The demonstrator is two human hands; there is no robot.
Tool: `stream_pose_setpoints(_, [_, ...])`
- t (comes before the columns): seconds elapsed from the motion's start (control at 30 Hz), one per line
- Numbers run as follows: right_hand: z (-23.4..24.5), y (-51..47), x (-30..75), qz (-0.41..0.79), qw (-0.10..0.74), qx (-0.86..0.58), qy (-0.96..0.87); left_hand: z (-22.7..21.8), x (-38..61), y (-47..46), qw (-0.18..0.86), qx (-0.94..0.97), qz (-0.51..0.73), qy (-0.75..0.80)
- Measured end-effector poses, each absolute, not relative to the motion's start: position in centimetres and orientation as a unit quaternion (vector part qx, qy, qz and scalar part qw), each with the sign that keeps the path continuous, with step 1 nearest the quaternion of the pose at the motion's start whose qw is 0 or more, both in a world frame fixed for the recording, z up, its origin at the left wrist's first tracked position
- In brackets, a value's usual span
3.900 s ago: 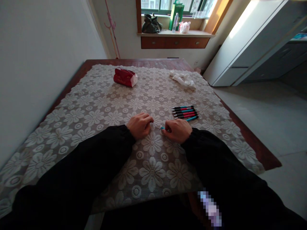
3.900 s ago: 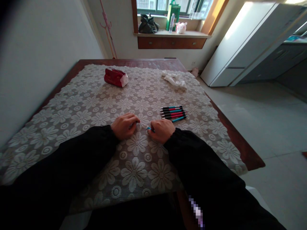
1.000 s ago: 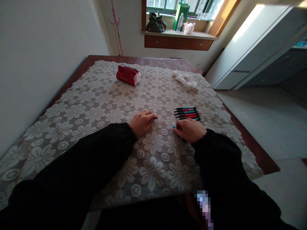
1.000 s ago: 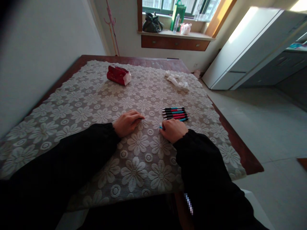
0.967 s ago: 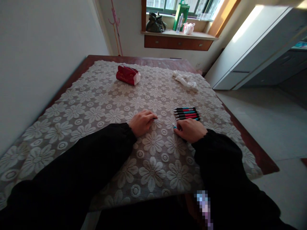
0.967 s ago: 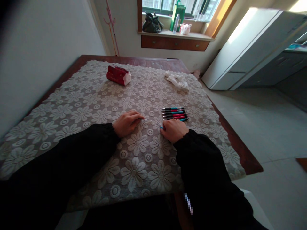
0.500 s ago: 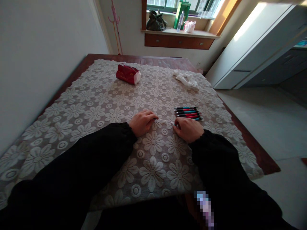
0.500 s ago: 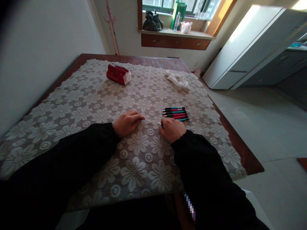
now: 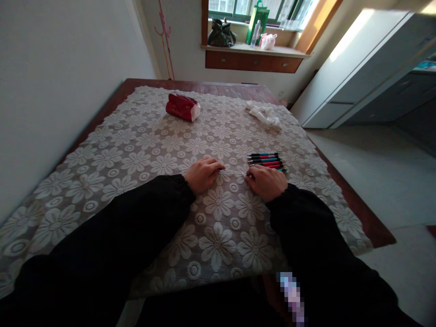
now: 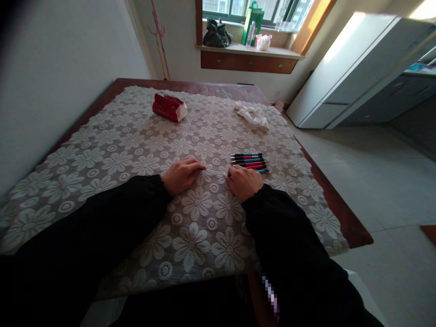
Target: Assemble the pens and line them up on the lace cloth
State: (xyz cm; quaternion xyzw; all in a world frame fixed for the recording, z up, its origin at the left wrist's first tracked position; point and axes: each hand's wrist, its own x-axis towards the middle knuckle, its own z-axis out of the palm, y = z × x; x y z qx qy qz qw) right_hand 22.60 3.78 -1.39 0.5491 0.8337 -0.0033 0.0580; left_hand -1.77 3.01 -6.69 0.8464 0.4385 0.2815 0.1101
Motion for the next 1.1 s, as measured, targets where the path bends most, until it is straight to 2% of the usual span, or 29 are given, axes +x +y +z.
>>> stream_pose_setpoints(0.8, [-3.6,3.9,21.9,0.015,-0.037,0.515,0.856,-6.8,-1.7,3.1,0.107,0.85,0.284,0.43])
stream_pose_setpoints(1.1, [-3.4,4.2,21.8,-0.019,-0.038,0.502,0.864,-6.7,-1.7,3.1,0.103,0.856,0.28,0.423])
